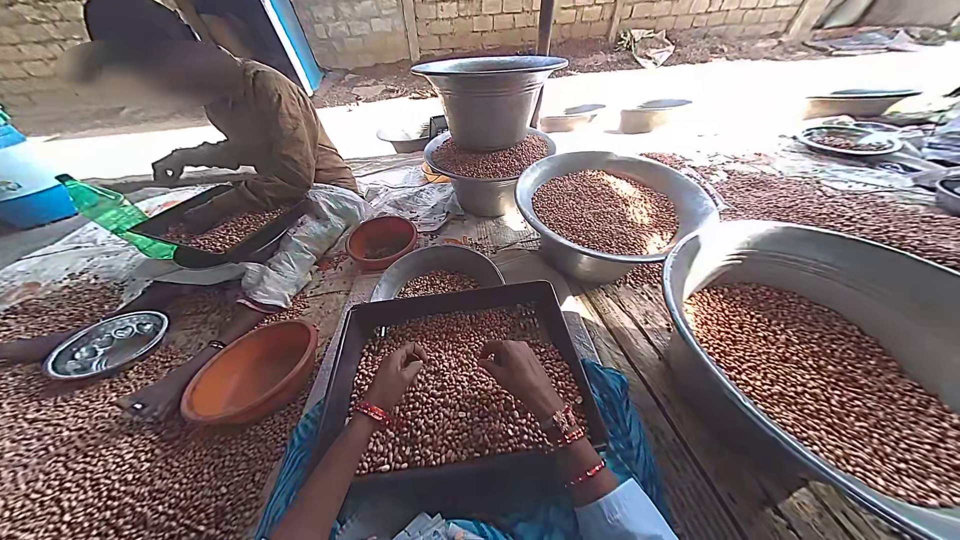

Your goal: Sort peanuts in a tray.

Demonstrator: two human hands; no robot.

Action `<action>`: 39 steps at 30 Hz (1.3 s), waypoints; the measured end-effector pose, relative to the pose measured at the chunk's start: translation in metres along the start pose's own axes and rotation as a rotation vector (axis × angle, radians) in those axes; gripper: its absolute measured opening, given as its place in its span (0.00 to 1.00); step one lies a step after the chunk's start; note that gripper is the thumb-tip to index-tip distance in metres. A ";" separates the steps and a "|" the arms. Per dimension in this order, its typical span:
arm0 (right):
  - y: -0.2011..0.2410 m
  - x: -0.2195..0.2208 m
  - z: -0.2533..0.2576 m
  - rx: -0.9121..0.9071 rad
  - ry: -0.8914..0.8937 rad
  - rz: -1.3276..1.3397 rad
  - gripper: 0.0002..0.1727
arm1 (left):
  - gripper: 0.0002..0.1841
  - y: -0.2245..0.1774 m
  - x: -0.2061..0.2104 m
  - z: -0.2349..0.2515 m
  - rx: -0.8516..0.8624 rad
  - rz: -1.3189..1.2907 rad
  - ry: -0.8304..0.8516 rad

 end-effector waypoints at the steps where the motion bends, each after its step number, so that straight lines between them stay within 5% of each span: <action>1: 0.000 0.000 0.000 0.005 0.006 -0.009 0.15 | 0.13 0.001 -0.003 0.000 0.022 -0.023 -0.009; 7: 0.005 0.007 -0.002 0.004 0.085 -0.099 0.15 | 0.16 -0.011 0.023 -0.002 -0.091 0.457 0.091; 19: 0.019 0.032 -0.012 -0.045 0.277 -0.231 0.14 | 0.15 -0.018 0.034 0.001 -0.057 0.511 0.177; 22: 0.032 0.029 -0.027 -0.284 0.367 -0.056 0.11 | 0.11 -0.021 0.026 -0.007 0.084 0.237 0.275; 25: 0.045 0.013 -0.050 -0.571 0.521 0.288 0.12 | 0.08 -0.030 0.017 -0.031 0.311 -0.397 0.722; 26: 0.039 0.004 -0.051 -0.549 0.488 0.293 0.13 | 0.11 -0.032 0.011 -0.035 0.333 -0.483 0.786; 28: 0.015 -0.015 -0.046 -0.292 0.313 0.095 0.16 | 0.11 -0.025 -0.010 -0.025 0.260 -0.351 0.570; 30: -0.011 -0.033 -0.043 0.101 0.148 -0.158 0.20 | 0.14 -0.016 -0.030 -0.010 0.041 0.168 0.250; 32: -0.027 -0.042 -0.042 0.379 0.087 -0.338 0.23 | 0.20 -0.007 -0.033 0.001 -0.188 0.589 0.155; 35: -0.028 -0.028 -0.035 0.461 0.132 -0.395 0.26 | 0.26 -0.002 -0.005 0.005 -0.261 0.786 0.206; 39: 0.004 0.017 -0.016 0.291 0.270 -0.325 0.31 | 0.35 -0.025 0.040 0.004 -0.182 0.682 0.249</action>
Point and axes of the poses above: each hand's wrist, its own z-axis towards the middle knuckle, its own x-axis out of the palm, y = z × x, the point moved 6 cm from there along z, towards the middle knuckle, and after that the axes turned 1 degree about -x, right-handed, at the moved point
